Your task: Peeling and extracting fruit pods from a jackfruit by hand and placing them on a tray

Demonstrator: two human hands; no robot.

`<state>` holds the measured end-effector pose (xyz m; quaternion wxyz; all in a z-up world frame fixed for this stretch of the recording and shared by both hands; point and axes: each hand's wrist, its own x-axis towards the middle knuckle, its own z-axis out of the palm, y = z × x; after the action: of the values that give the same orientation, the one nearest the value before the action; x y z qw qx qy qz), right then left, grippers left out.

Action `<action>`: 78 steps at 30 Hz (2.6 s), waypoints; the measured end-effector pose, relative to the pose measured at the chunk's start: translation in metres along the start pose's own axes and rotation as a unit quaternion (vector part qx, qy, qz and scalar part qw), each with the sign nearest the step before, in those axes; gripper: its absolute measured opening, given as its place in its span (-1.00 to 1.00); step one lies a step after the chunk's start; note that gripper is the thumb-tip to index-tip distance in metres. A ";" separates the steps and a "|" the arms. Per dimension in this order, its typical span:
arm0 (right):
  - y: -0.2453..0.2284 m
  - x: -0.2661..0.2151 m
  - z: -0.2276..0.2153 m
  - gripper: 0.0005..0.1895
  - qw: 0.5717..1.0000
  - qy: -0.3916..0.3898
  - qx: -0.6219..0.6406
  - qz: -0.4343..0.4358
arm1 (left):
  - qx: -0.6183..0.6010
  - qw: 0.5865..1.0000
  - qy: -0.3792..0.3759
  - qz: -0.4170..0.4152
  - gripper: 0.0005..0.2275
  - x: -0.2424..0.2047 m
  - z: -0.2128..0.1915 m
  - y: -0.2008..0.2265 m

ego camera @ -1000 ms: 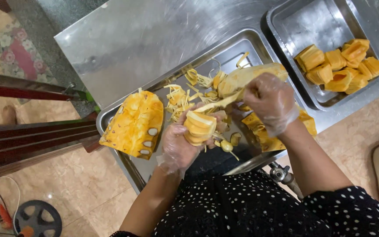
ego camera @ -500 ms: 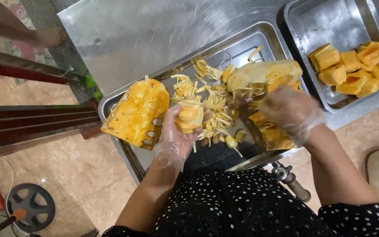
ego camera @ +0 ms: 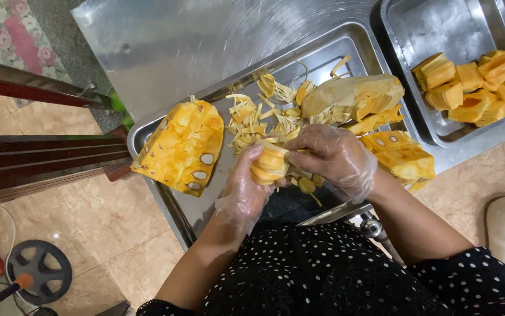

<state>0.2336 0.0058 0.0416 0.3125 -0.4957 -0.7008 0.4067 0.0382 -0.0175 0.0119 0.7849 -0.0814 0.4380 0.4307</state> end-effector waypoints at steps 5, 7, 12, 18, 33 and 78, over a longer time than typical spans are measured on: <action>0.000 0.003 -0.003 -0.86 1.000 -0.007 -0.013 -0.019 | 0.000 1.000 -0.010 0.004 -0.69 0.005 -0.004 -0.005; 0.000 0.003 -0.002 -0.87 1.000 -0.007 -0.014 -0.020 | 0.003 1.000 -0.005 0.004 -0.70 0.006 -0.006 -0.006; -0.003 0.004 0.000 -0.92 0.999 -0.012 0.012 0.034 | 0.021 1.000 -0.010 -0.009 -0.72 0.005 -0.002 -0.004; 0.006 0.006 -0.003 -0.93 0.996 -0.056 0.036 0.063 | 0.013 0.999 0.013 -0.042 -0.68 0.012 -0.011 -0.006; -0.005 0.022 -0.008 -0.95 0.992 -0.058 0.062 0.089 | 0.083 0.997 0.001 0.001 -0.70 0.011 -0.007 0.006; -0.028 0.040 -0.009 -0.86 0.972 -0.097 0.081 0.199 | 0.336 0.901 -0.148 0.232 -0.28 -0.012 -0.016 0.037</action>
<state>0.2162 0.0409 0.0719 0.1948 -0.5563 -0.5803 0.5620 -0.0028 -0.0098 0.0206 0.6994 0.3562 0.4416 0.4347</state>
